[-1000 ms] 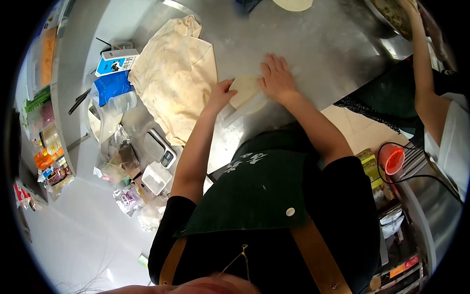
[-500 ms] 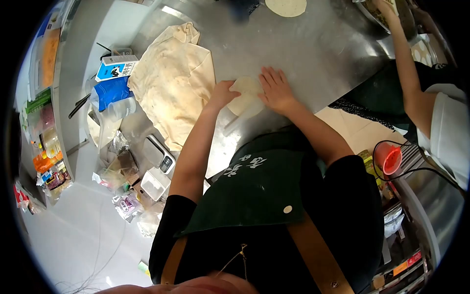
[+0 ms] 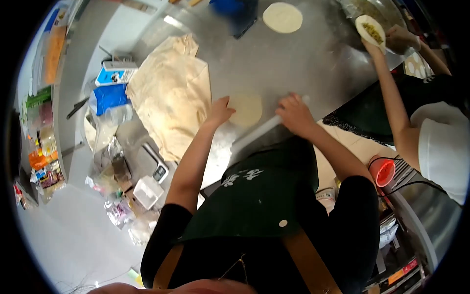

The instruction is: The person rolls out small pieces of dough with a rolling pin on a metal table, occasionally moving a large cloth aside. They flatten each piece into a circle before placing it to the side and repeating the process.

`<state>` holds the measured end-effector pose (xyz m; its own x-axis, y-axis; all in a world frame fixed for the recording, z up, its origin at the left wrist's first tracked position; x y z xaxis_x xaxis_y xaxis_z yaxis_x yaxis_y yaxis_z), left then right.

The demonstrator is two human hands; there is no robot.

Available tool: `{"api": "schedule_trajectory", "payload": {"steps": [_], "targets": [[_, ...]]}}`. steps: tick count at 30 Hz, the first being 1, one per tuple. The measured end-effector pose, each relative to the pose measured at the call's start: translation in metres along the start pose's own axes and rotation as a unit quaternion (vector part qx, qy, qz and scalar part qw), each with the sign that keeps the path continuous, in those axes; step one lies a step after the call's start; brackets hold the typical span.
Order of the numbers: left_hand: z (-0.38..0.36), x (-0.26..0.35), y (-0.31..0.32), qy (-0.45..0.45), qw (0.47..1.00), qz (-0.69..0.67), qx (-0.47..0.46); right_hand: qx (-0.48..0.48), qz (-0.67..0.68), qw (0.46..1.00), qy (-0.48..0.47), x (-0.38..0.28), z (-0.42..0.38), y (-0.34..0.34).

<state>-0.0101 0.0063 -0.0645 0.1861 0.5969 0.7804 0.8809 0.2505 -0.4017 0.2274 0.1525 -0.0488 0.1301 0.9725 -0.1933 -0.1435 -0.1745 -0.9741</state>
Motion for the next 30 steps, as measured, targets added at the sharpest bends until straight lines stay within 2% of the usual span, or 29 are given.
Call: {"api": "schedule_trajectory", "payload": {"steps": [1, 5, 8, 10, 11, 13, 16, 17, 19, 20, 22, 25, 28, 30], "targets": [[0.002, -0.007, -0.001, 0.014, 0.998, 0.065, 0.009, -0.004, -0.003, 1.000, -0.017, 0.001, 0.014, -0.003], [0.004, -0.014, -0.003, 0.010, 0.997, 0.070, -0.026, 0.013, 0.032, 0.998, -0.047, -0.003, 0.064, -0.005], [0.004, -0.009, -0.007, 0.001, 1.000, -0.008, -0.011, 0.060, -0.017, 0.997, 0.050, -0.006, 0.090, 0.032], [0.011, -0.009, -0.006, 0.011, 0.994, -0.109, 0.021, 0.052, -0.038, 0.992, 0.110, -0.011, 0.088, 0.040], [0.014, -0.010, -0.005, 0.009, 0.994, -0.107, 0.014, 0.046, -0.050, 0.988, 0.140, -0.013, 0.085, 0.044], [0.023, -0.004, -0.007, 0.011, 0.994, -0.104, 0.004, 0.036, -0.053, 0.989, 0.136, -0.021, 0.050, 0.043], [0.034, 0.001, -0.009, -0.020, 0.998, -0.046, -0.041, -0.003, -0.069, 0.988, 0.141, -0.017, 0.069, 0.047], [0.038, 0.004, -0.007, 0.003, 0.999, -0.013, -0.052, -0.019, -0.076, 0.986, 0.149, -0.014, 0.086, 0.049], [0.039, 0.010, -0.005, 0.047, 0.995, 0.057, -0.073, 0.007, -0.082, 0.984, 0.157, -0.011, 0.116, 0.047], [0.038, 0.015, -0.003, 0.035, 0.991, 0.106, -0.076, 0.025, -0.088, 0.983, 0.162, -0.009, 0.125, 0.043], [0.031, 0.032, 0.002, 0.016, 0.976, 0.202, -0.079, 0.020, -0.065, 0.986, 0.150, -0.012, 0.108, 0.043], [0.017, 0.041, 0.008, -0.003, 0.972, 0.226, -0.067, 0.024, -0.011, 0.994, 0.107, -0.018, 0.056, 0.028], [-0.009, 0.062, 0.008, -0.014, 0.975, 0.205, -0.080, -0.002, -0.002, 0.999, 0.048, -0.011, 0.007, 0.024], [-0.023, 0.057, 0.001, 0.038, 0.996, 0.083, -0.002, -0.018, 0.006, 0.999, 0.031, -0.011, -0.007, 0.022]]}}
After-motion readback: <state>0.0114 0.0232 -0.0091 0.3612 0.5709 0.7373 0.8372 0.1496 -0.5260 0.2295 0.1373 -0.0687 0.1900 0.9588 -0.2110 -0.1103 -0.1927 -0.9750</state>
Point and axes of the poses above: each hand's wrist, its own z-axis towards the middle knuckle, its own y-axis out of the palm, x = y × z, the point moved 3 cm from there along z, towards the middle knuckle, and after that the axes turned 13 degrees about -z, right-handed, at the moved point
